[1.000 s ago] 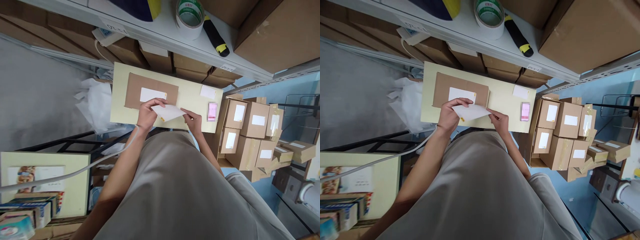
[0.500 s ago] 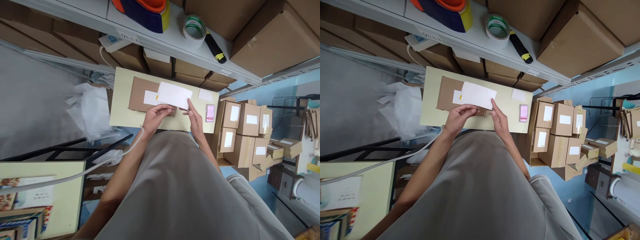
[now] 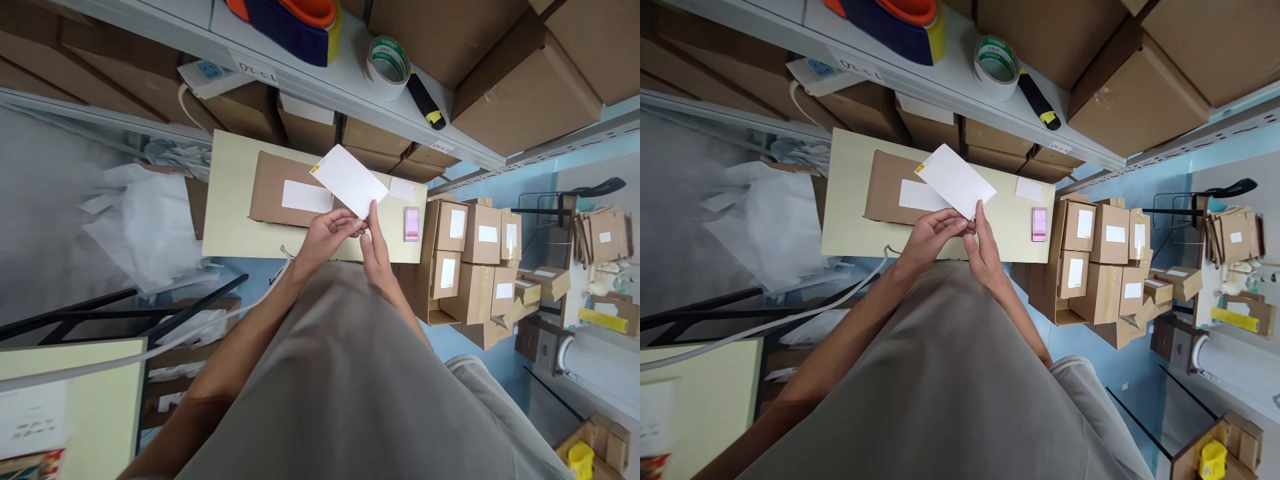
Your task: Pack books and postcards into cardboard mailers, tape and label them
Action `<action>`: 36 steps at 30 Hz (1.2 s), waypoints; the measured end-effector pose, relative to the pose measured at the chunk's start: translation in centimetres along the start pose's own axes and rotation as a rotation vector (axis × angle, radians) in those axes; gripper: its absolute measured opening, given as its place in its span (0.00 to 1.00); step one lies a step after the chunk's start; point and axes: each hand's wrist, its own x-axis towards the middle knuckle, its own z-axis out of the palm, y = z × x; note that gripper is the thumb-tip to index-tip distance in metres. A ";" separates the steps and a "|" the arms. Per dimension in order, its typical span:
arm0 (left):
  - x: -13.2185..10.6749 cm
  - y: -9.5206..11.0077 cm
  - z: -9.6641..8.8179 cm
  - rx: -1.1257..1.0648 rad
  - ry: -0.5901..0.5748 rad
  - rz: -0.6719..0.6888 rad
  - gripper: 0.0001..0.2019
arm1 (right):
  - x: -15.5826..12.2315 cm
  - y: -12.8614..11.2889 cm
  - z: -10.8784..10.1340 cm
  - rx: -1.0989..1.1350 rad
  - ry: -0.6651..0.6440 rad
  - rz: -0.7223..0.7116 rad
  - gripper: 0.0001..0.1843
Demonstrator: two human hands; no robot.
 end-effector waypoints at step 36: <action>0.3 2.6 -10.4 -0.002 0.031 0.127 0.17 | 0.8 -6.1 7.4 -0.048 -0.002 0.047 0.45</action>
